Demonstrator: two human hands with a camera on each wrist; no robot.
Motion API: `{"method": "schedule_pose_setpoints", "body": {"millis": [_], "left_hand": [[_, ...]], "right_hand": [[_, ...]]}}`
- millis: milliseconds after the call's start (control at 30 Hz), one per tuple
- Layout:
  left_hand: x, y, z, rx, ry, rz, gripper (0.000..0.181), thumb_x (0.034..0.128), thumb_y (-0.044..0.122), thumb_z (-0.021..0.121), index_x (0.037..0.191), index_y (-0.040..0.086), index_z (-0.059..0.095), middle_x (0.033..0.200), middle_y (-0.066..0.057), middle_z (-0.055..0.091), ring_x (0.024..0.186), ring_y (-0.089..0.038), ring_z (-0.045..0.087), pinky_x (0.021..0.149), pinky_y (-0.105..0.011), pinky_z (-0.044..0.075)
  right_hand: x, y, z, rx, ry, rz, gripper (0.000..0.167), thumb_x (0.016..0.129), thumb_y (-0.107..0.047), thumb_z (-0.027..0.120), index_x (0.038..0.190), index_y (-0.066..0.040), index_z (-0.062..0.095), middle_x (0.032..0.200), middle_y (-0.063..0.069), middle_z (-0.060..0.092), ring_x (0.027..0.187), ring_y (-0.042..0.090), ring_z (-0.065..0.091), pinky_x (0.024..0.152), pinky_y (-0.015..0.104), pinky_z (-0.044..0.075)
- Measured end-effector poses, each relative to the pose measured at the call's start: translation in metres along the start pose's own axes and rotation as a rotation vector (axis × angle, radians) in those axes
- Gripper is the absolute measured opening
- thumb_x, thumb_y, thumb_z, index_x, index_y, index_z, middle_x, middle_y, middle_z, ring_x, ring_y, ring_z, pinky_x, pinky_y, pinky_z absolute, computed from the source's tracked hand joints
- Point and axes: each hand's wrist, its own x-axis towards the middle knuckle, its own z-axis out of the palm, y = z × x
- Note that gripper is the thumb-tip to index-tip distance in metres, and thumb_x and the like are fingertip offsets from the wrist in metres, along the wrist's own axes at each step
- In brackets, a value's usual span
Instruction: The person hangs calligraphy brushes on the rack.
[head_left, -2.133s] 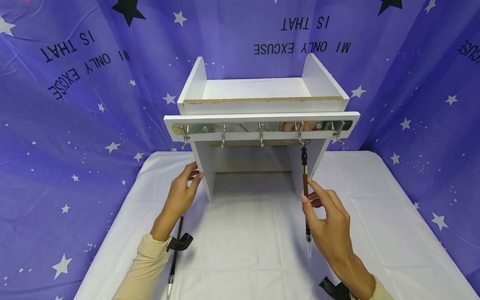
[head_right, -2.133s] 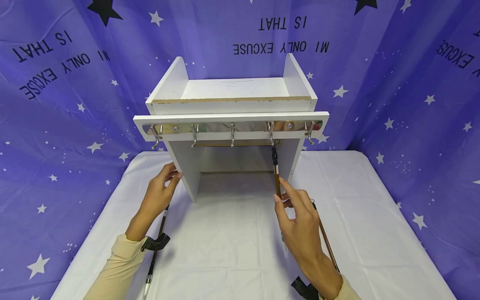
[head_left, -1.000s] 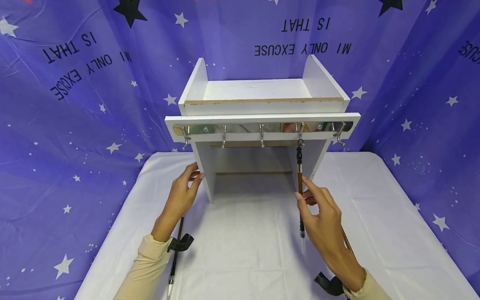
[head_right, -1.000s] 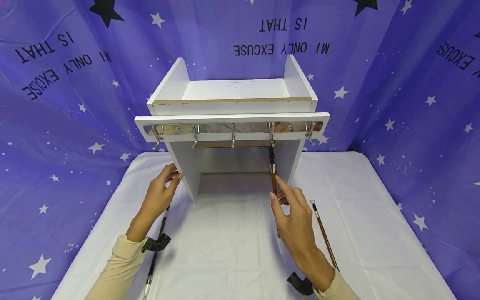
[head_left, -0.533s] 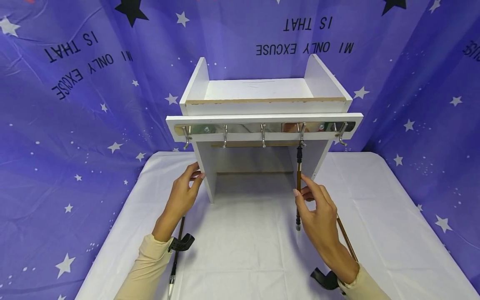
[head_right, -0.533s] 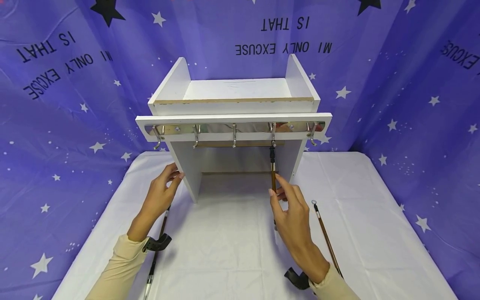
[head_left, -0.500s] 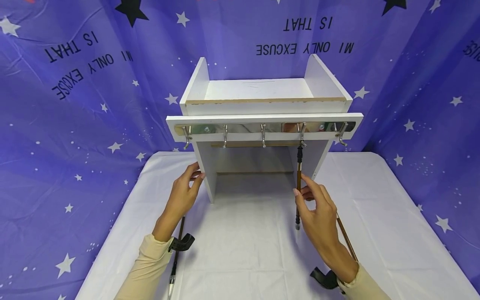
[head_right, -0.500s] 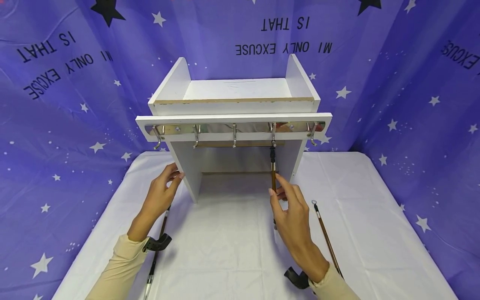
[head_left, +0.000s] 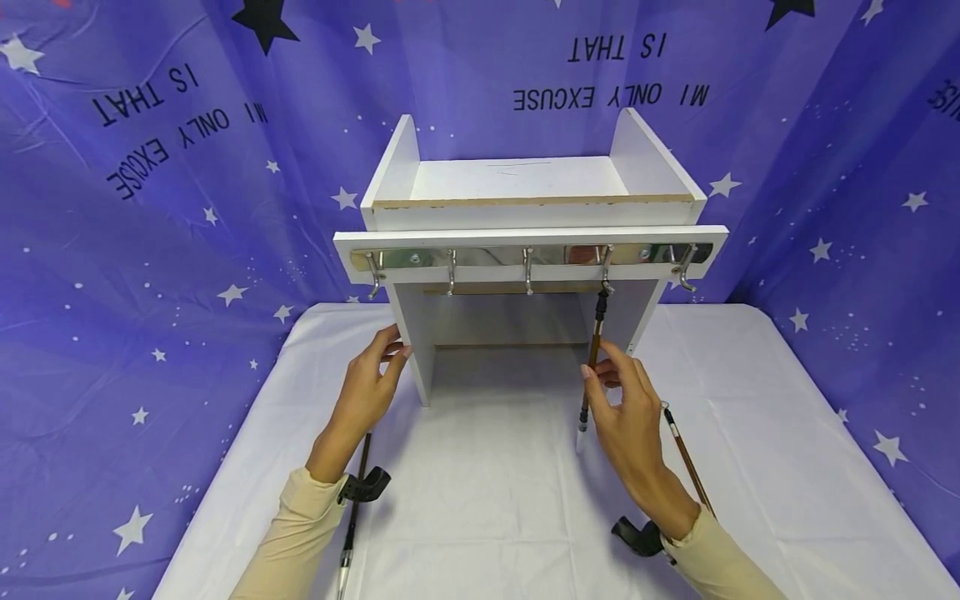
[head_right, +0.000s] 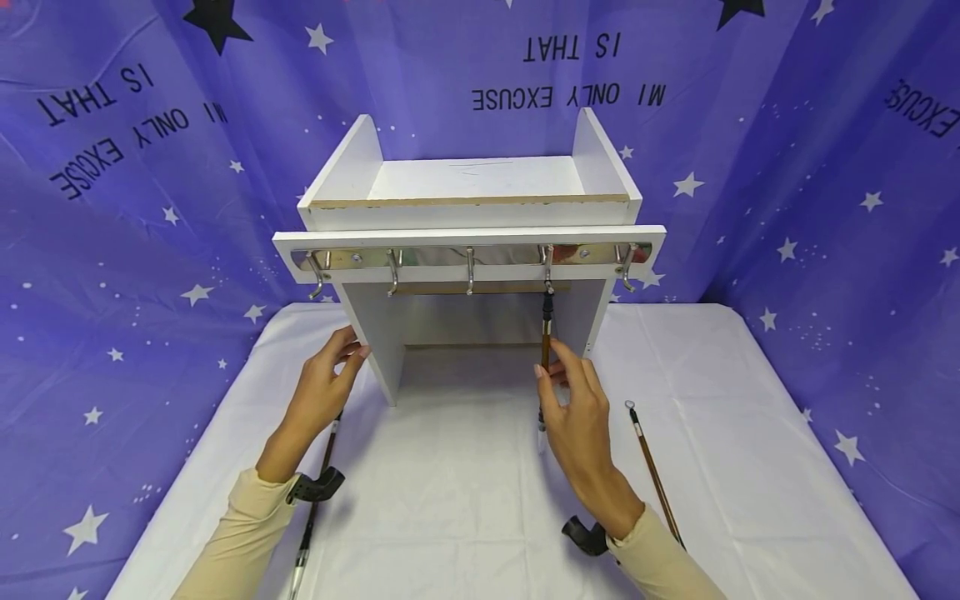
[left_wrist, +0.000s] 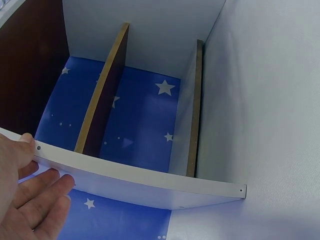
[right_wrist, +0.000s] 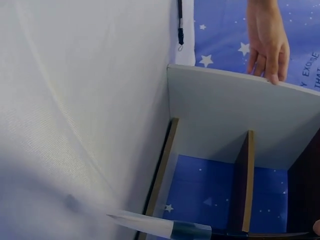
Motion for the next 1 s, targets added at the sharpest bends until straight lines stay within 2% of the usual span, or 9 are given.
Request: {"method": "schedule_pose_setpoints", "body": {"millis": [200, 367, 567, 800, 1000], "left_hand": [[0.000, 0.002, 0.000, 0.001, -0.003, -0.001, 0.039, 0.1118, 0.028, 0.056, 0.148, 0.011, 0.056, 0.136, -0.017, 0.069, 0.118, -0.038, 0.070, 0.085, -0.059, 0.059], [0.000, 0.003, 0.000, 0.002, -0.003, -0.007, 0.039, 0.1114, 0.027, 0.057, 0.147, 0.012, 0.056, 0.133, -0.018, 0.070, 0.117, -0.038, 0.071, 0.084, -0.059, 0.059], [0.000, 0.003, 0.000, -0.003, -0.005, -0.013, 0.040, 0.1111, 0.027, 0.057, 0.148, 0.011, 0.056, 0.132, -0.018, 0.071, 0.116, -0.038, 0.071, 0.084, -0.059, 0.059], [0.000, 0.003, 0.000, -0.003, -0.005, -0.009, 0.039, 0.1112, 0.027, 0.057, 0.147, 0.013, 0.056, 0.132, -0.017, 0.071, 0.117, -0.037, 0.071, 0.086, -0.058, 0.060], [0.000, 0.003, -0.002, -0.006, -0.002, -0.015, 0.039, 0.1110, 0.027, 0.058, 0.147, 0.012, 0.056, 0.132, -0.017, 0.071, 0.118, -0.037, 0.071, 0.087, -0.059, 0.059]], "right_hand": [[0.002, 0.006, 0.007, -0.008, 0.008, -0.015, 0.043, 0.097, -0.002, 0.075, 0.139, -0.004, 0.064, 0.103, 0.014, 0.067, 0.091, 0.027, 0.067, 0.085, 0.014, 0.049], [0.004, 0.009, 0.011, 0.002, 0.004, -0.019, 0.041, 0.097, 0.000, 0.074, 0.137, -0.003, 0.065, 0.103, 0.015, 0.066, 0.093, 0.028, 0.066, 0.087, 0.016, 0.050], [0.006, 0.012, 0.014, 0.006, 0.012, -0.030, 0.038, 0.097, 0.000, 0.074, 0.134, -0.002, 0.066, 0.102, 0.015, 0.066, 0.092, 0.028, 0.066, 0.086, 0.024, 0.054], [0.007, 0.012, 0.015, 0.005, 0.012, -0.019, 0.036, 0.098, -0.003, 0.074, 0.132, -0.001, 0.067, 0.104, 0.016, 0.065, 0.093, 0.028, 0.067, 0.089, 0.012, 0.049], [0.007, 0.012, 0.015, -0.005, 0.000, -0.014, 0.037, 0.097, -0.006, 0.076, 0.133, -0.001, 0.066, 0.105, 0.016, 0.066, 0.096, 0.029, 0.068, 0.091, 0.012, 0.049]]}}
